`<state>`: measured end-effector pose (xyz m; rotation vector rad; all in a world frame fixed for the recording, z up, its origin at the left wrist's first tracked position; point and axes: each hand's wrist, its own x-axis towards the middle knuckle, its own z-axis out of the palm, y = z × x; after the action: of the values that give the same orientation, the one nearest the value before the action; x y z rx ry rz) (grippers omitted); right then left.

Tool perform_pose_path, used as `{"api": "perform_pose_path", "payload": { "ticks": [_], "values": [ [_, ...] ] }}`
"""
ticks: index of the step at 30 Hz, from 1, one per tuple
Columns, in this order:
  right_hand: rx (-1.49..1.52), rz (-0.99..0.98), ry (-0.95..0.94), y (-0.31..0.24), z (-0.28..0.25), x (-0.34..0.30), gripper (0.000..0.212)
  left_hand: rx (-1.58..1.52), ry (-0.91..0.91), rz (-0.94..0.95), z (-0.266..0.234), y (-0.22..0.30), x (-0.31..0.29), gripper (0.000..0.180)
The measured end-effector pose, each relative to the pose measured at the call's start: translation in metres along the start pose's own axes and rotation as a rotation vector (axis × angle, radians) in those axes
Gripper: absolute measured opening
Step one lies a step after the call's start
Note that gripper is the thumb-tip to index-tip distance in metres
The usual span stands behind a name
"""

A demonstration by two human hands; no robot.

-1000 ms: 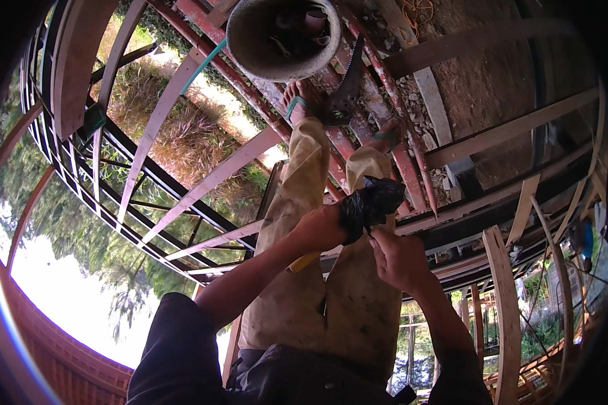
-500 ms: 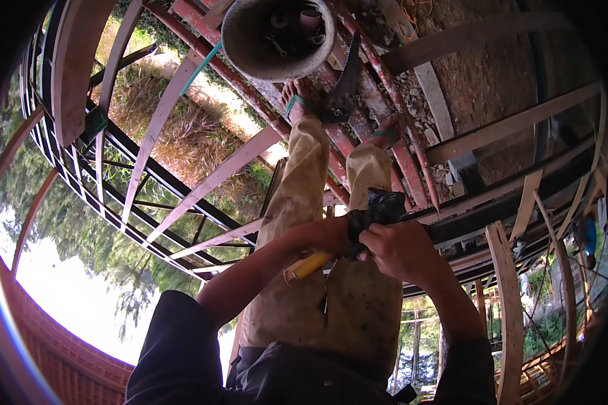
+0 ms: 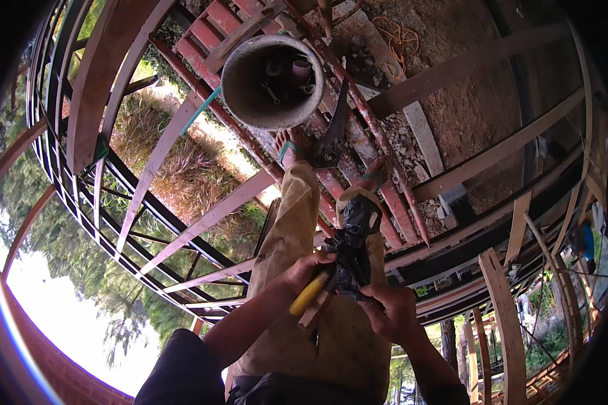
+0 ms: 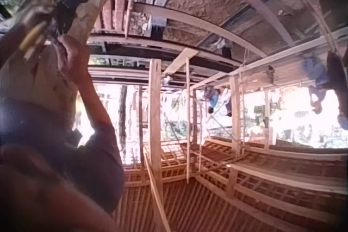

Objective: The person cleans a set of tools by wiping them with a cloth, removing debris from the handles and blades, and then placing the tools into a bucket.

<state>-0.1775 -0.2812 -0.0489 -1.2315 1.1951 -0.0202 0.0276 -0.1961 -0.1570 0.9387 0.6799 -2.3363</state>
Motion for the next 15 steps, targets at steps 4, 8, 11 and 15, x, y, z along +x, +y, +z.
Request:
{"api": "perform_pose_path", "payload": {
  "ticks": [4, 8, 11, 15],
  "values": [
    [-0.289, -0.085, -0.076, -0.006, -0.002, -0.007, 0.023, -0.033, 0.037, -0.011, 0.021, 0.016, 0.001, 0.069],
    [-0.535, -0.170, -0.227, -0.004, -0.013, -0.003, 0.027, 0.771, 0.111, -0.031, 0.029, 0.028, 0.017, 0.053],
    [-0.739, -0.217, -0.247, -0.013, -0.037, 0.010, 0.023, 1.041, 0.067, 0.003, 0.023, 0.024, 0.018, 0.040],
    [-0.906, -0.553, -0.411, -0.026, -0.056, 0.033, 0.007, 1.388, 0.029, -0.118, 0.014, 0.010, 0.018, 0.041]
  ]
}}
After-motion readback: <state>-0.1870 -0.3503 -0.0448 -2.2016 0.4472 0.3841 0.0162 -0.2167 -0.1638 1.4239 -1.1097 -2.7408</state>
